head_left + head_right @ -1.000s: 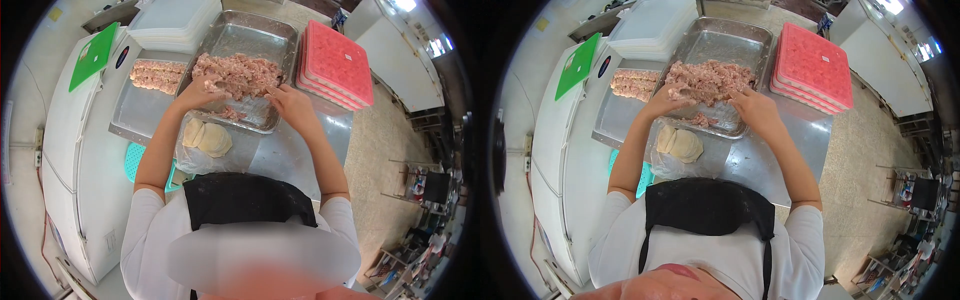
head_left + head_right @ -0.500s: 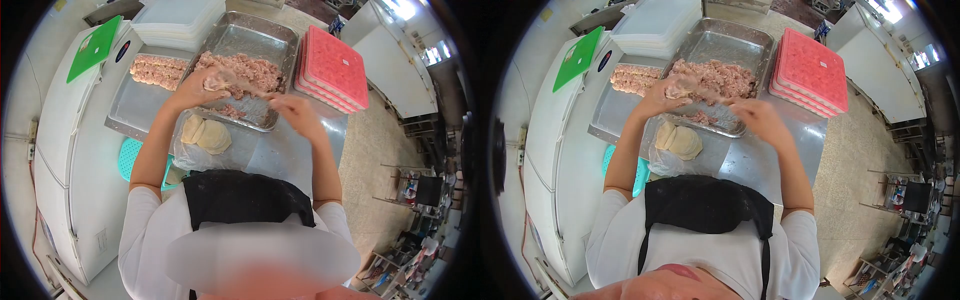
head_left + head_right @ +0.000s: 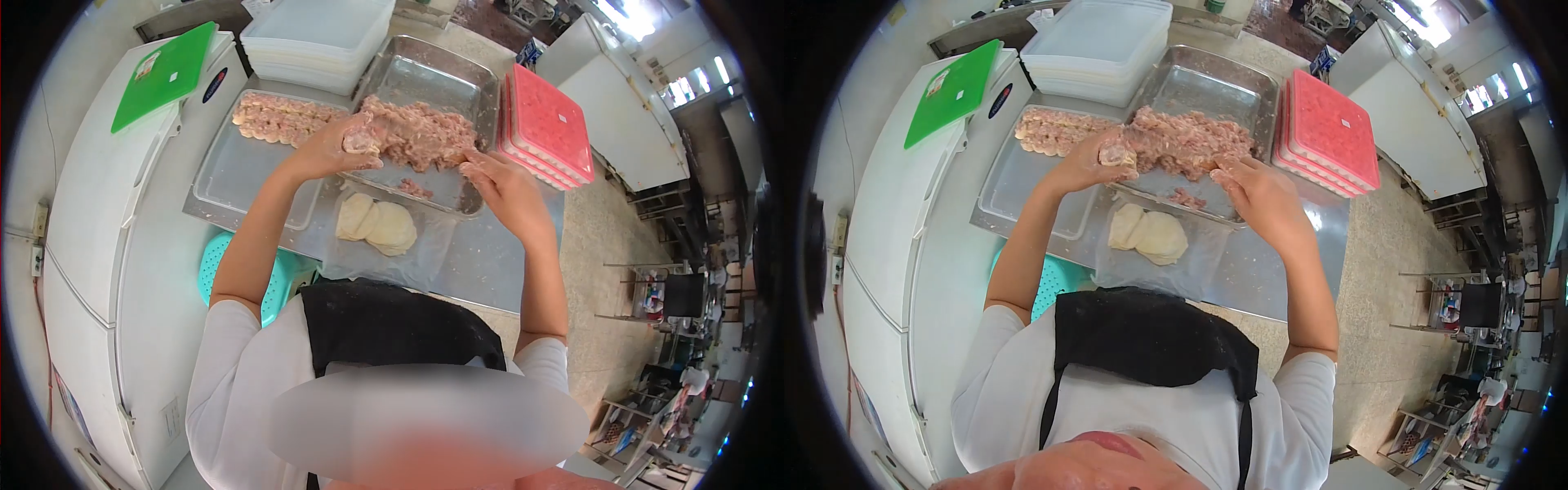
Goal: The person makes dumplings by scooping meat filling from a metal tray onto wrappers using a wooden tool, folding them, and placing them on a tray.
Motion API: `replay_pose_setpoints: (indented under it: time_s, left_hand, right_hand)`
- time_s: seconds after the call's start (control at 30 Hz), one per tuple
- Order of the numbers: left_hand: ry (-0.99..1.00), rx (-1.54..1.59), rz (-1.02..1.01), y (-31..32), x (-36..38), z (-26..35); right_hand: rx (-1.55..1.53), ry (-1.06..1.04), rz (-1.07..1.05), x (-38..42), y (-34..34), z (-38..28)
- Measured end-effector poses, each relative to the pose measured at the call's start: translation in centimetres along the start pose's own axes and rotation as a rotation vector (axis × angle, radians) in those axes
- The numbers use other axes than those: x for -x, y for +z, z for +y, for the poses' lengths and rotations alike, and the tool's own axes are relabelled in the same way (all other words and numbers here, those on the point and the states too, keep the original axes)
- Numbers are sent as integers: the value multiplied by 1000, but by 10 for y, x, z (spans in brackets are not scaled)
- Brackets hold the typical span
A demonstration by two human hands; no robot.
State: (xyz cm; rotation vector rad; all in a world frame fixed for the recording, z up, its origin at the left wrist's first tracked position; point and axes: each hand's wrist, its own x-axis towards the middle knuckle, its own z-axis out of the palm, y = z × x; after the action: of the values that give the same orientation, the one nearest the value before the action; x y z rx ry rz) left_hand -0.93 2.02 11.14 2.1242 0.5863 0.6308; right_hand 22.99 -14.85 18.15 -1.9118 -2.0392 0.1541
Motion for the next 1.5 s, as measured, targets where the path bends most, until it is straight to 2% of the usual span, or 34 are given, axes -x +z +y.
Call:
replay_pose_setpoints:
  time_s: [0.07, 0.1, 0.17, 0.23, 0.3, 0.37, 0.43, 0.47, 0.53, 0.57, 0.63, 0.67, 0.77, 0.83, 0.97, 1.03, 1.07, 1.13, 1.17, 1.23, 1.27, 1.33, 1.4, 1.47, 1.5]
  left_hand:
    - [17, 42, -57, -21, 8, -3]
    - [8, 53, -90, -29, 10, -15]
    - [-1, 68, -126, -40, 22, -29]
    - [-176, 103, 52, -49, 38, -39]
    - [-179, 31, 21, -65, 55, -83]
    - [-180, -42, -19, -86, 76, -128]
    - [-279, -14, 30, -109, 96, -165]
    - [-283, -10, 31, -117, 105, -182]
    - [-320, -412, 242, -132, 115, -214]
    - [-321, -409, 240, -136, 114, -229]
    - [-363, -588, 410, -143, 107, -247]
    - [-360, -585, 407, -145, 103, -255]
    - [-321, -562, 444, -148, 81, -252]
    - [-385, -670, 351, -147, 66, -259]
    - [-365, -644, 245, -154, 59, -284]
    - [-186, -667, 305, -158, 68, -282]
    - [-183, -672, 301, -160, 73, -280]
    - [-211, -904, 319, -165, 82, -264]
    - [-208, -906, 316, -166, 82, -266]
    - [-183, -980, 316, -168, 81, -275]
    - [-175, -982, 309, -168, 79, -279]
    - [-111, -1010, 365, -164, 67, -287]
    - [-127, -1035, 322, -168, 63, -300]
    - [-149, -1067, 283, -154, 54, -285]
    - [-213, -1079, 256, -152, 59, -261]
  right_hand:
    - [-196, -111, 98, -1, 11, -17]
    - [-192, -109, 98, -7, 27, -26]
    - [-144, 9, -45, -18, 67, -43]
    - [-190, 40, -47, -22, 75, -55]
    - [-245, 64, -55, -20, 87, -58]
    - [-318, 110, 119, -6, 104, -45]
    - [-471, 355, 68, 13, 110, -45]
    - [-470, 355, 62, 24, 115, -43]
    - [-586, 600, 81, 44, 124, -41]
    - [-585, 603, 80, 52, 125, -41]
    - [-845, 752, 136, 63, 125, -48]
    - [-843, 757, 138, 65, 127, -51]
    - [-928, 784, 223, 61, 130, -62]
    - [-896, 774, 227, 56, 133, -66]
    - [-903, 758, 259, 52, 137, -70]
    - [-898, 741, 240, 54, 136, -68]
    - [-902, 742, 244, 56, 136, -66]
    - [-939, 783, 229, 63, 135, -59]
    - [-941, 785, 232, 64, 133, -55]
    - [-691, 746, 140, 62, 129, -45]
    - [-695, 753, 147, 59, 126, -37]
    - [-391, 437, 122, 54, 117, -11]
    - [4, 485, -137, 48, 99, 42]
    - [272, 554, -267, 27, 62, 50]
    - [414, 520, -272, 24, 60, 67]
